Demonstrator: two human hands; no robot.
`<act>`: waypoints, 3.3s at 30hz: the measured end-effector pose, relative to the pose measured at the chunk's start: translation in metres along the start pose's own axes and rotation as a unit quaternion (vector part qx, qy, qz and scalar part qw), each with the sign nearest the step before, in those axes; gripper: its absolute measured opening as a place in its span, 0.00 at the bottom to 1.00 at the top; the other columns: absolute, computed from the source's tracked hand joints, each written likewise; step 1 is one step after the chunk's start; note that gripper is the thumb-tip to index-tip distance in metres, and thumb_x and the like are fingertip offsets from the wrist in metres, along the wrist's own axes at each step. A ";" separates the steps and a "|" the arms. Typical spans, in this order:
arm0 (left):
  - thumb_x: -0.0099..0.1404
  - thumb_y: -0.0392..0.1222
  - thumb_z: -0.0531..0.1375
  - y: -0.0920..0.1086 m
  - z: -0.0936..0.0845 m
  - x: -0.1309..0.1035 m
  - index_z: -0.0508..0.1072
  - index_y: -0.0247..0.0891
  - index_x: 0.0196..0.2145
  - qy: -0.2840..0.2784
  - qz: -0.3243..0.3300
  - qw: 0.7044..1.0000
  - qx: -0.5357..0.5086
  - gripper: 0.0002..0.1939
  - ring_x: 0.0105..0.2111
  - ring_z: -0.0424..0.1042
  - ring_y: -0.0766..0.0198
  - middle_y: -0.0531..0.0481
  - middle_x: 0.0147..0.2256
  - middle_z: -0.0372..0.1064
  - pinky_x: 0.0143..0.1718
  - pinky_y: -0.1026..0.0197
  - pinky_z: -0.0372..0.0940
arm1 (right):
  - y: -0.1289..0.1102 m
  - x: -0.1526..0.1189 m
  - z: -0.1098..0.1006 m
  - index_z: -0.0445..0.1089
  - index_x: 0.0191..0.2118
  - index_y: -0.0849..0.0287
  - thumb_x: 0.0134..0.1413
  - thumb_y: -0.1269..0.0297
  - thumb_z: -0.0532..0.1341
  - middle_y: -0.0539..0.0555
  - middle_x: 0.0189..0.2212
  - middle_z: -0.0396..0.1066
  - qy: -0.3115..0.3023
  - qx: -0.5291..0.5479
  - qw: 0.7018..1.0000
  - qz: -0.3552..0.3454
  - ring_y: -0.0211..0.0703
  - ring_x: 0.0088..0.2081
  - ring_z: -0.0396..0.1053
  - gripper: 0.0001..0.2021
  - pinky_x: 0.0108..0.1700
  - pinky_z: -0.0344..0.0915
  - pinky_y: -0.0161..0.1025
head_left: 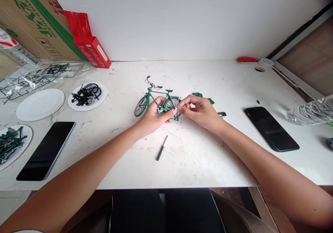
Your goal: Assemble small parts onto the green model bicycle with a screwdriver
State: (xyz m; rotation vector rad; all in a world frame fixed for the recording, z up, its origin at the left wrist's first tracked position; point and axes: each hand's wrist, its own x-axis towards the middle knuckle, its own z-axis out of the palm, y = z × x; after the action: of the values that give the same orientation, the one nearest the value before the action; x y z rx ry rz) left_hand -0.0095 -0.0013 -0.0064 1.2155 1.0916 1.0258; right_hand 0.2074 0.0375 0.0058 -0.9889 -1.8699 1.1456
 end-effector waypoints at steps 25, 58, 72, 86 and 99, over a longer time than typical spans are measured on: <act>0.65 0.50 0.72 0.006 -0.006 0.005 0.66 0.41 0.44 0.064 -0.020 0.997 -0.031 0.21 0.30 0.73 0.70 0.53 0.36 0.74 0.38 0.62 0.71 | -0.025 -0.040 0.046 0.84 0.45 0.52 0.69 0.64 0.68 0.55 0.41 0.74 -0.259 -0.169 0.919 -0.244 0.44 0.41 0.69 0.06 0.36 0.67 0.41; 0.66 0.50 0.70 0.003 -0.004 0.003 0.69 0.40 0.46 0.032 0.015 0.999 0.014 0.18 0.39 0.75 0.66 0.47 0.47 0.75 0.41 0.59 0.72 | -0.008 -0.014 0.015 0.69 0.50 0.52 0.76 0.51 0.59 0.56 0.45 0.81 0.100 -0.008 0.985 -0.141 0.49 0.49 0.82 0.11 0.53 0.83 0.52; 0.66 0.49 0.70 0.005 -0.005 0.002 0.66 0.42 0.46 0.048 -0.009 0.998 0.030 0.19 0.32 0.74 0.69 0.49 0.46 0.75 0.41 0.59 0.71 | -0.015 -0.013 0.005 0.77 0.48 0.53 0.75 0.58 0.61 0.54 0.43 0.84 0.112 -0.150 0.965 -0.184 0.47 0.43 0.84 0.09 0.45 0.83 0.47; 0.68 0.47 0.67 0.001 -0.006 0.003 0.62 0.43 0.45 0.048 0.014 0.997 0.058 0.17 0.31 0.75 0.68 0.53 0.40 0.73 0.40 0.59 0.70 | -0.025 -0.016 -0.007 0.78 0.37 0.52 0.72 0.47 0.63 0.53 0.31 0.81 0.097 -0.297 0.933 -0.177 0.44 0.28 0.77 0.16 0.30 0.72 0.44; 0.70 0.46 0.65 -0.005 -0.001 -0.001 0.61 0.45 0.46 0.042 0.040 0.995 0.078 0.15 0.34 0.75 0.65 0.52 0.44 0.71 0.42 0.56 0.72 | -0.027 -0.014 -0.006 0.66 0.35 0.56 0.79 0.48 0.48 0.52 0.23 0.68 0.025 -0.481 0.866 -0.132 0.39 0.23 0.57 0.23 0.27 0.44 0.41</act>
State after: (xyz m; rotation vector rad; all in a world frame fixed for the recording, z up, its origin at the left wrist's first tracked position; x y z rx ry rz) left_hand -0.0104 -0.0027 -0.0110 1.3615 1.2156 1.0770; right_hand 0.2121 0.0192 0.0302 -1.1739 -2.4645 -0.0585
